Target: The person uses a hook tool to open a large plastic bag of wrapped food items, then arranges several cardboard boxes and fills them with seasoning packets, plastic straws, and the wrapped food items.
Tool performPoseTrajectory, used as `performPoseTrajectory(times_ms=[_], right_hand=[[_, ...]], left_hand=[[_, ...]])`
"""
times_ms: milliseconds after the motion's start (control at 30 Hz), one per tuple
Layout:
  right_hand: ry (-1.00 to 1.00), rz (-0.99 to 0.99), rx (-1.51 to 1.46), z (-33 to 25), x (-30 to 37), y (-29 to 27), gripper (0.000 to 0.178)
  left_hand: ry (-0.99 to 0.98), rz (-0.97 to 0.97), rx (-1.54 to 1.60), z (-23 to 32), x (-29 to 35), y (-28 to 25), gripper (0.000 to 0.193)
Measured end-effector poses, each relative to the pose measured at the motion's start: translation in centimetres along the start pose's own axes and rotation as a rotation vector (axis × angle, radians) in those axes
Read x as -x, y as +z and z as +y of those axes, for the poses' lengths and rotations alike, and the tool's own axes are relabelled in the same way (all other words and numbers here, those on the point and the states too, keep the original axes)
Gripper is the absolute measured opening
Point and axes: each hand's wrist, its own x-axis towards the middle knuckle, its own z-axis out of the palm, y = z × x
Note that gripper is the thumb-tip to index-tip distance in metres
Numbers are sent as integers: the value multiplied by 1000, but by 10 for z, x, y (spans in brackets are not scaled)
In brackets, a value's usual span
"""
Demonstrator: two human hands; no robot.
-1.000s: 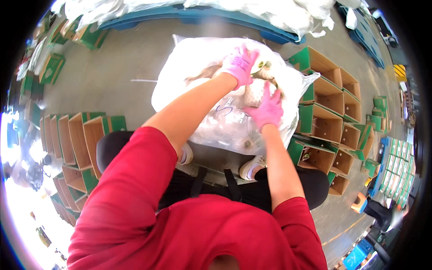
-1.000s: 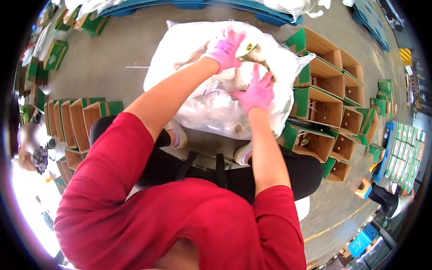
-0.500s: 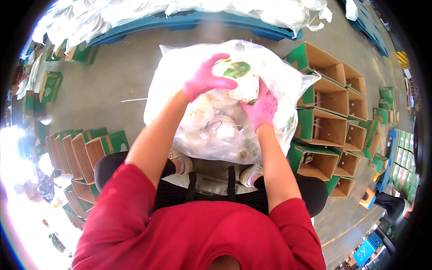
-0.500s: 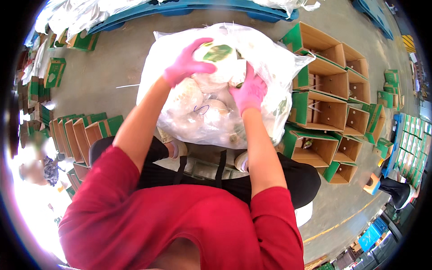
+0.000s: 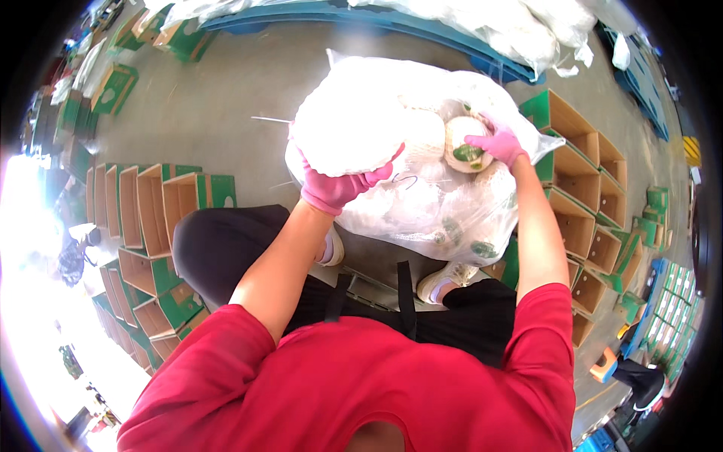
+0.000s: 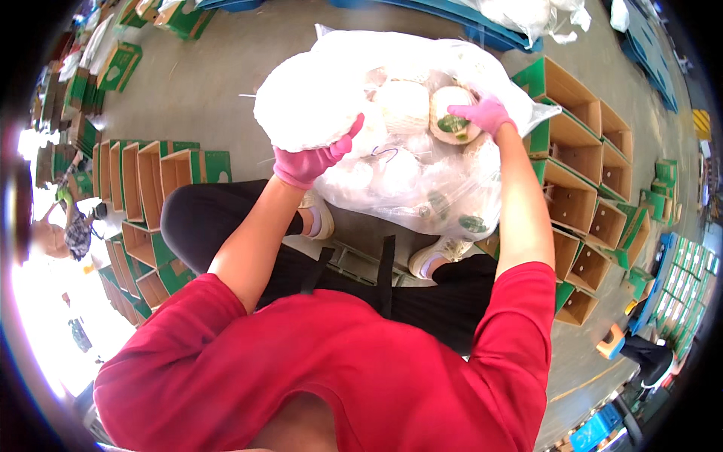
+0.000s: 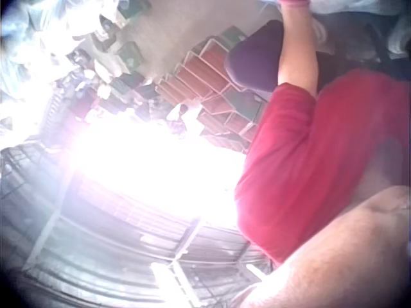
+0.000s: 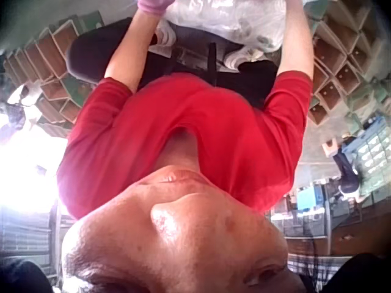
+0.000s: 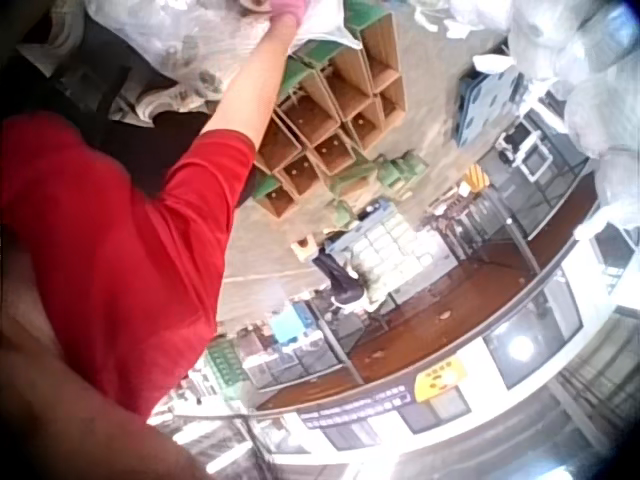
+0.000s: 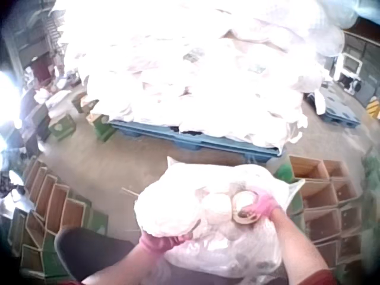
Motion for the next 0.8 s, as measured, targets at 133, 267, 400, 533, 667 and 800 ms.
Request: performPoseTrajectory(times_ms=[133, 267, 400, 533, 667, 800], right_hand=[[252, -40, 761, -57, 35, 45, 115], [232, 51, 488, -80, 77, 71, 113], [311, 170, -315, -7, 48, 33, 95], [521, 207, 250, -4, 26, 25, 108], [568, 364, 625, -78, 61, 91, 114], [380, 553, 458, -74, 139, 132, 101]], left_hand=[[20, 66, 2, 8, 14, -6, 104], [157, 49, -388, 17, 23, -33, 90], [279, 142, -1123, 19, -23, 14, 112], [432, 175, -1756, 17, -43, 13, 133], [510, 135, -1905, 23, -40, 16, 138], [532, 114, -1936, 20, -44, 23, 139]])
